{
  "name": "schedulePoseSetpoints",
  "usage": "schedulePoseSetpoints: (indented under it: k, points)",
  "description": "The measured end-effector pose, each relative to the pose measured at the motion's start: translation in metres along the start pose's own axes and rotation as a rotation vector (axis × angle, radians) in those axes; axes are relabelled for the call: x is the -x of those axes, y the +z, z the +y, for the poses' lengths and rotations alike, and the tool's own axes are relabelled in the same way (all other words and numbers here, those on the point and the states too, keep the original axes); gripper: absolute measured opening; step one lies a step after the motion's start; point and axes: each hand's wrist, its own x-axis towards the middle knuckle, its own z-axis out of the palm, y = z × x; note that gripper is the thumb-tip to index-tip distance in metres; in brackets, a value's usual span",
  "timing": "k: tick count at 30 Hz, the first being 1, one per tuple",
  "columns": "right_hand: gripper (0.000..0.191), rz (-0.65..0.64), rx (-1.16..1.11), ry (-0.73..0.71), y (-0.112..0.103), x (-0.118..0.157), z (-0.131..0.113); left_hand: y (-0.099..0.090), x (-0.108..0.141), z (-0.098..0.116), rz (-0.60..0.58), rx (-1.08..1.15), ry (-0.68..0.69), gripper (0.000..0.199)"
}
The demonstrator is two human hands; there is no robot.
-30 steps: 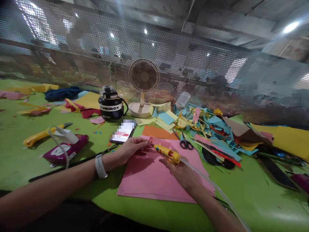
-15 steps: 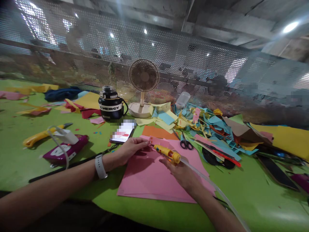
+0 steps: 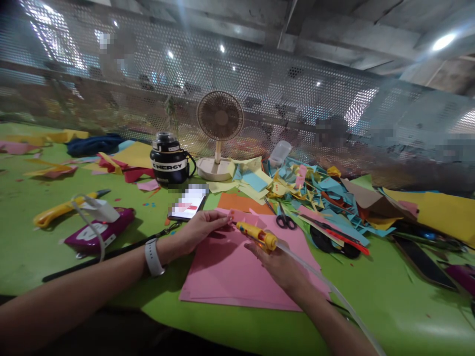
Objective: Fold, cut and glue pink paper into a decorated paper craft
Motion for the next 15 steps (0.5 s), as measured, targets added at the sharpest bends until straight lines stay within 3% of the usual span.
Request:
schedulePoseSetpoints:
  k: [8, 15]
  points:
    - [0.038, -0.057, -0.062, 0.005, -0.003, 0.001, -0.011, 0.001, 0.001, 0.002, 0.004, -0.049, 0.058, 0.02]
    - [0.032, 0.012, -0.08, -0.025, -0.002, 0.002, -0.017, 0.002, 0.002, 0.003, 0.007, -0.028, 0.027, 0.017]
